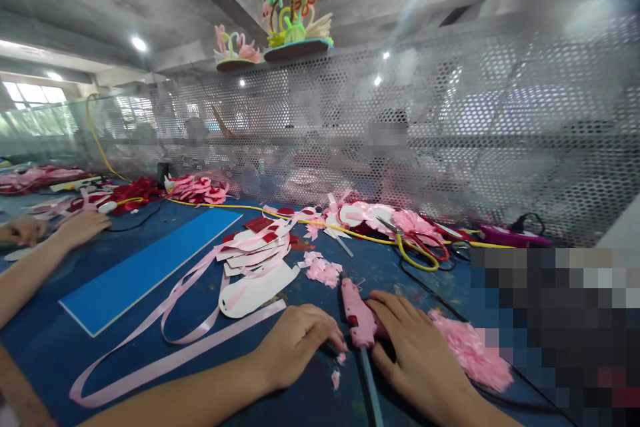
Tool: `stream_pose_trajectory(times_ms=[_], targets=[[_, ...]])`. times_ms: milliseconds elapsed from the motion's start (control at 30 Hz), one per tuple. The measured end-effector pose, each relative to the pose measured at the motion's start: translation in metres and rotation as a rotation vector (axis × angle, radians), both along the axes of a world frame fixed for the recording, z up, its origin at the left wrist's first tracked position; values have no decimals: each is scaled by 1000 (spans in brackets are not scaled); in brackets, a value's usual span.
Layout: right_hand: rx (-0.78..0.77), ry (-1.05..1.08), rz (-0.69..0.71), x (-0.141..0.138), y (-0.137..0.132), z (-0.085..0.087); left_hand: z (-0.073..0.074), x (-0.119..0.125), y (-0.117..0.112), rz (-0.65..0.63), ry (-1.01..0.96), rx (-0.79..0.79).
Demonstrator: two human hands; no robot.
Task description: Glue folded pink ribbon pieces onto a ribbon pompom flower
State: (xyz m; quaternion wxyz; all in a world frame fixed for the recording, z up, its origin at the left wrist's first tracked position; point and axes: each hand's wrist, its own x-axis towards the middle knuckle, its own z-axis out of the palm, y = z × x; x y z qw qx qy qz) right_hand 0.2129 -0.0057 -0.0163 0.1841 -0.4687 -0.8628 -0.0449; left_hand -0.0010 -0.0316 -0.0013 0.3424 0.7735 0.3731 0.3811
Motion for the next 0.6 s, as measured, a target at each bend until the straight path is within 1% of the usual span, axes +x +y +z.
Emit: stream_pose_trajectory(times_ms=[67,167,233,333,467,600], targets=[[-37,13,-7,0,0,1,1,1,-2,13,20,-21],[-64,68,-9,0,1,2,4,1,-3,85,63,-25],[-80,100,-15,0,1,3,5,0,-3,103,76,-18],[-113,125,-21,1,0,3,6,1,-4,68,82,-54],[-129,158,-22,1,-1,4,5,1,-6,11,30,-133],[-151,215,-28,1,0,7,4,2,-6,-10,-9,-159]])
